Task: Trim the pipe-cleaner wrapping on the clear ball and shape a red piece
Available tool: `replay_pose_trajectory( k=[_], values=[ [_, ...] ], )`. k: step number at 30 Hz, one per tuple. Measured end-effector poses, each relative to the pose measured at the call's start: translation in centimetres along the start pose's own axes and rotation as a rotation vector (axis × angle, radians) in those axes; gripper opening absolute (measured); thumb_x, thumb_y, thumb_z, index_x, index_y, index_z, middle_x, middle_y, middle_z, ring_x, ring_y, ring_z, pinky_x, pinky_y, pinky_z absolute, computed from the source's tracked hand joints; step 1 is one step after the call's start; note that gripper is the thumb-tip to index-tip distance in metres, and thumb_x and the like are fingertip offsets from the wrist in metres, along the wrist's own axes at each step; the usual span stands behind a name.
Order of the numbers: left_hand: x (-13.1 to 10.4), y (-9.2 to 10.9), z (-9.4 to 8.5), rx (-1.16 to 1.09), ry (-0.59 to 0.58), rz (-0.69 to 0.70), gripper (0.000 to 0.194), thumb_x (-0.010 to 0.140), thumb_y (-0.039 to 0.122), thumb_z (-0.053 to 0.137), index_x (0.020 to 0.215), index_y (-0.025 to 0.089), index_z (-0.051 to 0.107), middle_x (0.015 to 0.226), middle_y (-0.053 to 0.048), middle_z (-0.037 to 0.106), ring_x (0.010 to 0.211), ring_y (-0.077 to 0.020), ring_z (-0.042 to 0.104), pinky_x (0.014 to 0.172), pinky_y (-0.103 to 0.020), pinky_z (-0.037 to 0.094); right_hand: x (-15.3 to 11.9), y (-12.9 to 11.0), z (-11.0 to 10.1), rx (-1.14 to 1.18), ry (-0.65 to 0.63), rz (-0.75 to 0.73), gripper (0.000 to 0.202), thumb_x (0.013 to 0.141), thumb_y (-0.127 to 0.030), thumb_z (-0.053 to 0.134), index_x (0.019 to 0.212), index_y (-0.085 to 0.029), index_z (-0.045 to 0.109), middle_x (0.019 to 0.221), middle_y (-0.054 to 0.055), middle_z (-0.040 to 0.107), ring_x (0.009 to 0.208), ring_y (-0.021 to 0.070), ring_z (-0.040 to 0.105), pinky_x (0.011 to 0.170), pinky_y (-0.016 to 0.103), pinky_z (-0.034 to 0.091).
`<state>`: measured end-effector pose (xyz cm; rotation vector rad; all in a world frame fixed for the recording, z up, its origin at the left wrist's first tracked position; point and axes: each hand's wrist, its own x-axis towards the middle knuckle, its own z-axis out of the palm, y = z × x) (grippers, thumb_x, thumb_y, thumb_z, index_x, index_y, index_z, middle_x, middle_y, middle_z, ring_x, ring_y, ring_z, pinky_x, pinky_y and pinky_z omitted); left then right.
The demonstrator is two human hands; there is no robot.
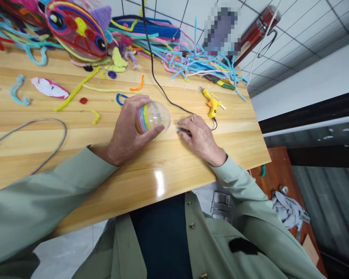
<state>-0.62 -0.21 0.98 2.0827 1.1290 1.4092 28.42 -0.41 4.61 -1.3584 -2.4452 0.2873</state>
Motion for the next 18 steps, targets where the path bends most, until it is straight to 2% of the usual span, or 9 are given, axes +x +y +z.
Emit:
replay_pose_trajectory(
  k=[3, 7, 11, 18],
  values=[
    [0.1, 0.1, -0.1, -0.004, -0.008, -0.004, 0.068, 0.105, 0.074, 0.077, 0.155, 0.032, 0.058, 0.159, -0.009, 0.068, 0.156, -0.0411, 0.061, 0.137, -0.078, 0.047, 0.4, -0.9, 0.0, -0.062, -0.07, -0.012, 0.023, 0.113, -0.022, 0.057, 0.122, -0.024, 0.078, 0.118, 0.013, 0.077, 0.112, 0.0302, 0.068, 0.095, 0.044, 0.057],
    [0.0, 0.1, 0.0, 0.014, -0.026, -0.015, 0.066, 0.107, 0.073, 0.075, 0.157, 0.034, 0.056, 0.161, -0.007, 0.067, 0.158, -0.0416, 0.059, 0.137, -0.08, 0.046, 0.6, -1.5, 0.2, -0.17, -0.147, 0.045, 0.024, 0.114, -0.021, 0.055, 0.117, -0.022, 0.078, 0.116, 0.014, 0.076, 0.106, 0.0297, 0.069, 0.085, 0.041, 0.053],
    [-0.1, 0.0, 0.1, 0.002, -0.019, -0.002, 0.066, 0.106, 0.072, 0.076, 0.157, 0.036, 0.056, 0.161, -0.007, 0.066, 0.158, -0.0415, 0.059, 0.137, -0.078, 0.047, 0.8, -1.7, 0.3, -0.167, -0.179, 0.097, 0.02, 0.112, -0.019, 0.055, 0.117, -0.021, 0.074, 0.118, 0.015, 0.076, 0.104, 0.0293, 0.068, 0.082, 0.04, 0.05],
    [0.0, -0.2, 0.2, -0.005, -0.013, 0.023, 0.063, 0.107, 0.069, 0.077, 0.156, 0.037, 0.055, 0.158, -0.009, 0.066, 0.157, -0.0394, 0.06, 0.137, -0.074, 0.048, 1.7, -2.0, 0.4, -0.102, -0.198, 0.199, 0.012, 0.104, -0.016, 0.057, 0.101, -0.022, 0.067, 0.109, 0.014, 0.076, 0.096, 0.0279, 0.068, 0.08, 0.039, 0.048]
  ],
)
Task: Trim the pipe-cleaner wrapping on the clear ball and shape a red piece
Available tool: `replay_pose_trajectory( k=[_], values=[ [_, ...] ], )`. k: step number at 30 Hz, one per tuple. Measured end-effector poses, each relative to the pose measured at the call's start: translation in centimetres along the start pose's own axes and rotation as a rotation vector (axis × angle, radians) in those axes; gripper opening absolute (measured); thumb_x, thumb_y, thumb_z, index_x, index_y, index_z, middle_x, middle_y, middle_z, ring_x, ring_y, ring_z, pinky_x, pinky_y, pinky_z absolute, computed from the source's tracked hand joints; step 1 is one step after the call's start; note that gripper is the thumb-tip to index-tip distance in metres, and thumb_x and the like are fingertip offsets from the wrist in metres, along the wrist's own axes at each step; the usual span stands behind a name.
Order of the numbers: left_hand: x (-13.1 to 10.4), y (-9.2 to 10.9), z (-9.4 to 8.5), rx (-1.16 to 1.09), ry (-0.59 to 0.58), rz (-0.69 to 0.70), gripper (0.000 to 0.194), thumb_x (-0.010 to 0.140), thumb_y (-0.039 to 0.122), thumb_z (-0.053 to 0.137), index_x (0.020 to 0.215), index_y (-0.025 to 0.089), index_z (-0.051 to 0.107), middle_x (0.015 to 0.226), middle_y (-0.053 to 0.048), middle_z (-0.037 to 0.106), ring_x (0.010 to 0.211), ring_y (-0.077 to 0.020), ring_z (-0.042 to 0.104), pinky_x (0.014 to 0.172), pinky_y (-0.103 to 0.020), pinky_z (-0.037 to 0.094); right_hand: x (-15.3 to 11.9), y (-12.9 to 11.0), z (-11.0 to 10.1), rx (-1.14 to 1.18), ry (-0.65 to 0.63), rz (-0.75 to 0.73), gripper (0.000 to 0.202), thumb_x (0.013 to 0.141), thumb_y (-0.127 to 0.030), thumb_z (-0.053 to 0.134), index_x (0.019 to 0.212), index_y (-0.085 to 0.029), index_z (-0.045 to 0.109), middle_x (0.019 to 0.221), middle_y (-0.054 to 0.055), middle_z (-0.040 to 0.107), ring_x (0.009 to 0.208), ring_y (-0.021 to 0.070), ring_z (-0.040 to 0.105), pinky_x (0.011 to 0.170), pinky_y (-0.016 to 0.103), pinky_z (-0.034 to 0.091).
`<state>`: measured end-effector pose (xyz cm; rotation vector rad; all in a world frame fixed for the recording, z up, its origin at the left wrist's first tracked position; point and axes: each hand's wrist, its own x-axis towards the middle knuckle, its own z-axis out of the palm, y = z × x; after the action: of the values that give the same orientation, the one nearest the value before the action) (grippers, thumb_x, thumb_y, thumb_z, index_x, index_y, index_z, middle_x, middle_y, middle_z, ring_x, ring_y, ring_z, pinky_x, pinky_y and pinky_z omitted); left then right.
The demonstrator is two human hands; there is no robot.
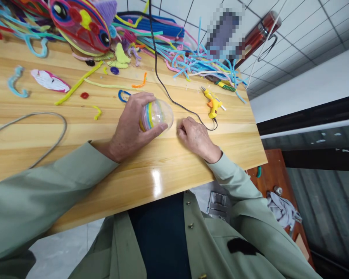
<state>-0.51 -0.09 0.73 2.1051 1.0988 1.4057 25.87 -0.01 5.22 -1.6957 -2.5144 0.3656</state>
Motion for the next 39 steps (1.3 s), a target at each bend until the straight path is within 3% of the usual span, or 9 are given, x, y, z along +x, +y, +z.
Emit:
replay_pose_trajectory(
  k=[6, 10, 15, 19, 25, 28, 31, 35, 39],
  values=[
    [0.0, -0.1, 0.0, -0.007, -0.005, 0.007, 0.061, 0.108, 0.065, 0.077, 0.156, 0.036, 0.053, 0.159, -0.01, 0.065, 0.156, -0.0387, 0.061, 0.137, -0.072, 0.049, -0.1, 2.1, -0.1, 0.46, 0.161, 0.009, 0.011, 0.105, -0.024, 0.06, 0.095, -0.027, 0.058, 0.09, 0.003, 0.07, 0.083, 0.0219, 0.066, 0.08, 0.038, 0.053],
    [-0.1, -0.2, 0.1, 0.057, 0.017, 0.074, 0.063, 0.108, 0.062, 0.078, 0.158, 0.034, 0.052, 0.157, -0.012, 0.066, 0.152, -0.0378, 0.064, 0.131, -0.071, 0.053, 2.5, 5.3, -1.3, 0.673, 0.331, 0.004, 0.019, 0.103, -0.04, 0.073, 0.096, -0.028, 0.06, 0.085, -0.001, 0.067, 0.073, 0.0179, 0.062, 0.072, 0.036, 0.058],
    [-0.2, -0.5, 0.3, 0.082, -0.029, 0.058, 0.08, 0.096, 0.064, 0.091, 0.159, 0.033, 0.052, 0.162, -0.013, 0.063, 0.156, -0.0442, 0.06, 0.133, -0.073, 0.049, 9.6, 9.5, -2.6, 0.53, 0.461, -0.014, 0.017, 0.1, -0.039, 0.076, 0.101, -0.028, 0.063, 0.091, 0.0, 0.07, 0.082, 0.0193, 0.068, 0.083, 0.04, 0.066],
    [-0.2, -0.6, 0.3, 0.119, -0.053, 0.074, 0.092, 0.09, 0.06, 0.097, 0.163, 0.033, 0.048, 0.159, -0.014, 0.063, 0.153, -0.0439, 0.062, 0.132, -0.071, 0.05, 14.8, 11.9, -2.4, 0.378, 0.436, 0.044, 0.005, 0.102, -0.028, 0.069, 0.102, -0.027, 0.065, 0.087, 0.0, 0.071, 0.086, 0.0237, 0.073, 0.095, 0.048, 0.067],
    [-0.2, -0.4, 0.4, 0.1, -0.063, 0.052, 0.084, 0.098, 0.059, 0.09, 0.165, 0.034, 0.047, 0.16, -0.012, 0.063, 0.155, -0.0428, 0.059, 0.134, -0.069, 0.049, 18.0, 12.7, -1.3, 0.306, 0.393, 0.05, 0.009, 0.095, -0.018, 0.074, 0.096, -0.024, 0.067, 0.1, 0.006, 0.08, 0.105, 0.0287, 0.077, 0.109, 0.052, 0.063],
    [-0.1, -0.7, 0.5, 0.049, -0.052, 0.045, 0.086, 0.095, 0.068, 0.089, 0.164, 0.036, 0.049, 0.16, -0.013, 0.063, 0.155, -0.045, 0.059, 0.134, -0.072, 0.047, 17.7, 12.3, -1.9, 0.326, 0.4, 0.064, 0.01, 0.093, -0.017, 0.076, 0.095, -0.023, 0.069, 0.105, 0.008, 0.081, 0.107, 0.0277, 0.076, 0.111, 0.051, 0.06],
    [-0.2, -0.8, 0.6, 0.006, -0.053, 0.034, 0.086, 0.094, 0.071, 0.089, 0.163, 0.036, 0.051, 0.16, -0.013, 0.064, 0.154, -0.0447, 0.06, 0.134, -0.072, 0.049, 15.7, 11.3, -3.1, 0.379, 0.391, 0.047, 0.008, 0.094, -0.021, 0.078, 0.096, -0.024, 0.07, 0.103, 0.006, 0.081, 0.101, 0.025, 0.074, 0.106, 0.048, 0.061],
    [-0.4, -0.6, 0.6, -0.025, -0.054, -0.079, 0.097, 0.091, 0.071, 0.092, 0.165, 0.03, 0.047, 0.164, -0.015, 0.06, 0.155, -0.0425, 0.06, 0.134, -0.068, 0.05, 9.8, 8.5, -4.6, 0.432, 0.303, -0.012, 0.006, 0.096, -0.029, 0.077, 0.097, -0.024, 0.073, 0.099, 0.004, 0.079, 0.095, 0.0231, 0.071, 0.096, 0.043, 0.06],
    [-0.4, -0.4, 0.8, -0.033, -0.06, -0.084, 0.098, 0.092, 0.074, 0.09, 0.165, 0.028, 0.045, 0.165, -0.017, 0.058, 0.16, -0.0429, 0.056, 0.138, -0.068, 0.047, 2.9, 5.8, -4.5, 0.255, 0.032, -0.08, 0.015, 0.091, -0.027, 0.081, 0.104, -0.022, 0.076, 0.102, 0.006, 0.077, 0.094, 0.0252, 0.069, 0.092, 0.042, 0.055]
  ],
)
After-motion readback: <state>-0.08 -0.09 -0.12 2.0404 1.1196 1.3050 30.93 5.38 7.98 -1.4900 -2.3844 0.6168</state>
